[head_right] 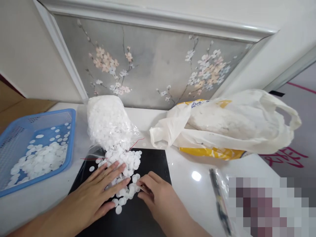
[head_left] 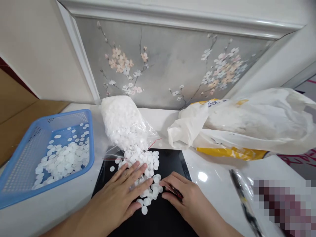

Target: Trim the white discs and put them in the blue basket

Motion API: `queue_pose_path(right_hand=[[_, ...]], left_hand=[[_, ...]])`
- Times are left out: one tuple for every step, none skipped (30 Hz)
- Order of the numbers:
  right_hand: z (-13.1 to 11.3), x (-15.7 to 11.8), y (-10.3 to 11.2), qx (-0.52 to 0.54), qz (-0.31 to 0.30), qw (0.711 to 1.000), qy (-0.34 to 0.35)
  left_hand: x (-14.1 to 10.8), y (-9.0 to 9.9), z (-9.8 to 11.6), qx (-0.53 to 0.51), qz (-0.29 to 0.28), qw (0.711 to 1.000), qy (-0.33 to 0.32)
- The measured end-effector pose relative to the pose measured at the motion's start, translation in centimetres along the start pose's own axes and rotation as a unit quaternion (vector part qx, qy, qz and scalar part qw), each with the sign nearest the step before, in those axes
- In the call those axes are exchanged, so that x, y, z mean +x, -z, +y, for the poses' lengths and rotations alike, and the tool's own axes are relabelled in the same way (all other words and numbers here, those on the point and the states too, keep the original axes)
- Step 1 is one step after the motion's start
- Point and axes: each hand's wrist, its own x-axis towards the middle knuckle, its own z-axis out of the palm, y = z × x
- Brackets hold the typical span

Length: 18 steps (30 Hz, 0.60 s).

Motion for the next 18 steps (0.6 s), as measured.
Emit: queue_pose_path(right_hand=[[0.1,-0.1,0.0,0.008,0.013,1.000,-0.005],[0.2,-0.2,0.1,0.015,0.027,0.999,-0.011],[0.2,-0.4,0.1,0.020,0.040,0.999,-0.014],[0.3,-0.5,0.2,0.025,0.049,0.998,-0.016],[0.3,-0.6,0.2,0.031,0.054,0.998,-0.016],[0.3,-0.7,0.3,0.038,0.056,0.998,-0.015],[0.2,-0.8,0.4,0.043,0.057,0.997,-0.013],[0.2,-0.9,0.4,0.048,0.058,0.997,-0.011],[0.2,-1.0,0.5,0.051,0.062,0.997,-0.009],[0.2,-1.1,0.5,0.052,0.067,0.996,-0.009],[0.3,-1.1,0.4,0.053,0.073,0.996,-0.009],[0.4,-1.1,0.4,0.055,0.079,0.995,-0.009],[0.5,-1.1,0.3,0.058,0.082,0.995,-0.010],[0.6,-1.1,0.2,0.062,0.084,0.994,-0.011],[0.7,-1.0,0.1,0.066,0.084,0.994,-0.014],[0.7,-0.9,0.1,0.070,0.082,0.994,-0.018],[0.8,-0.8,0.0,0.072,0.079,0.994,-0.021],[0.8,-0.8,0.0,0.072,0.076,0.994,-0.022]], left_hand=[[0.1,0.2,0.0,0.000,0.007,1.000,0.005],[0.2,0.3,0.0,0.000,0.016,1.000,0.011],[0.3,0.5,0.0,-0.002,0.029,0.999,0.018],[0.3,0.6,0.0,-0.005,0.046,0.999,0.024],[0.4,0.8,0.0,-0.009,0.067,0.997,0.030],[0.5,0.9,0.0,-0.014,0.090,0.995,0.040],[0.5,1.0,0.0,-0.022,0.110,0.992,0.050],[0.5,1.1,0.1,-0.031,0.126,0.990,0.061],[0.5,1.1,0.2,-0.043,0.136,0.987,0.070],[0.6,1.2,0.3,-0.055,0.139,0.986,0.076],[0.6,1.2,0.5,-0.066,0.136,0.985,0.079],[0.6,1.3,0.6,-0.074,0.130,0.986,0.079],[0.6,1.2,0.7,-0.080,0.123,0.986,0.078],[0.6,1.2,0.9,-0.083,0.117,0.987,0.078],[0.7,1.1,0.9,-0.083,0.111,0.987,0.079],[0.8,1.1,1.0,-0.083,0.105,0.988,0.081],[0.9,1.0,1.0,-0.083,0.099,0.988,0.084],[1.0,0.8,1.0,-0.084,0.094,0.988,0.088]])
